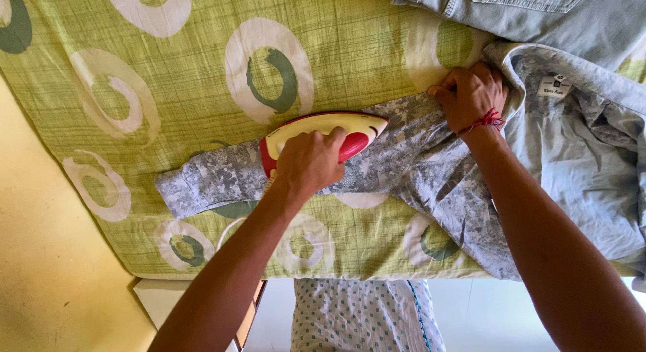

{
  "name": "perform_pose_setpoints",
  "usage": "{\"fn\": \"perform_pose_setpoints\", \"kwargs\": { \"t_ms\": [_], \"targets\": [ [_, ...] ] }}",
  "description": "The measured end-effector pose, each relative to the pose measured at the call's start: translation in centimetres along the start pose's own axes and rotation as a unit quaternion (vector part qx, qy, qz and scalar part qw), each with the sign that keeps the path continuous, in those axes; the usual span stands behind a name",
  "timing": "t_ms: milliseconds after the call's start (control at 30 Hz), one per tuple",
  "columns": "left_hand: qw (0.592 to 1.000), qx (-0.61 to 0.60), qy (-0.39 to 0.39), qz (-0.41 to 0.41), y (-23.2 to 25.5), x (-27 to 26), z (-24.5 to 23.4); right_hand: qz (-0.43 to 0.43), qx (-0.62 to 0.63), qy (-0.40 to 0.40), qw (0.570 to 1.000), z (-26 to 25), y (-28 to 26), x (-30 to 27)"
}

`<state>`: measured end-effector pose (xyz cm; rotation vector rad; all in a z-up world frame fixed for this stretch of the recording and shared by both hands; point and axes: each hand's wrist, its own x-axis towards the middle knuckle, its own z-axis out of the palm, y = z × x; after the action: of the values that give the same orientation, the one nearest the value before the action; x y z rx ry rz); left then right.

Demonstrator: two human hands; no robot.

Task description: The person irons a patterned shirt laid out on a bed. They use a red and white iron to smooth the fabric, repeatedly adjusting the shirt with one hand while moving the iron with the other. The shirt remains on the bed throughout the clip.

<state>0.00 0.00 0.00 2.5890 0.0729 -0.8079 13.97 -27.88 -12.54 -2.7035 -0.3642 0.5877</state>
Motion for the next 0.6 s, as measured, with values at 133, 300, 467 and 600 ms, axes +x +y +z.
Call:
{"fn": "perform_pose_setpoints", "kwargs": {
  "t_ms": [133,300,467,600],
  "targets": [
    [1.0,-0.001,0.001,-0.008,1.6,1.2,0.2,-0.021,0.022,0.004,1.0,-0.5,-0.1,0.2],
    [1.0,-0.01,0.023,-0.014,3.3,2.4,0.2,-0.048,0.036,-0.01,0.998,-0.7,0.7,0.2],
    [0.999,-0.023,0.028,-0.012,4.7,4.1,0.8,-0.094,0.088,-0.034,0.991,-1.6,2.1,1.1],
    [0.999,-0.025,0.026,-0.008,5.5,4.8,1.3,-0.153,0.116,-0.099,0.976,-3.0,2.6,1.2]
  ]
}}
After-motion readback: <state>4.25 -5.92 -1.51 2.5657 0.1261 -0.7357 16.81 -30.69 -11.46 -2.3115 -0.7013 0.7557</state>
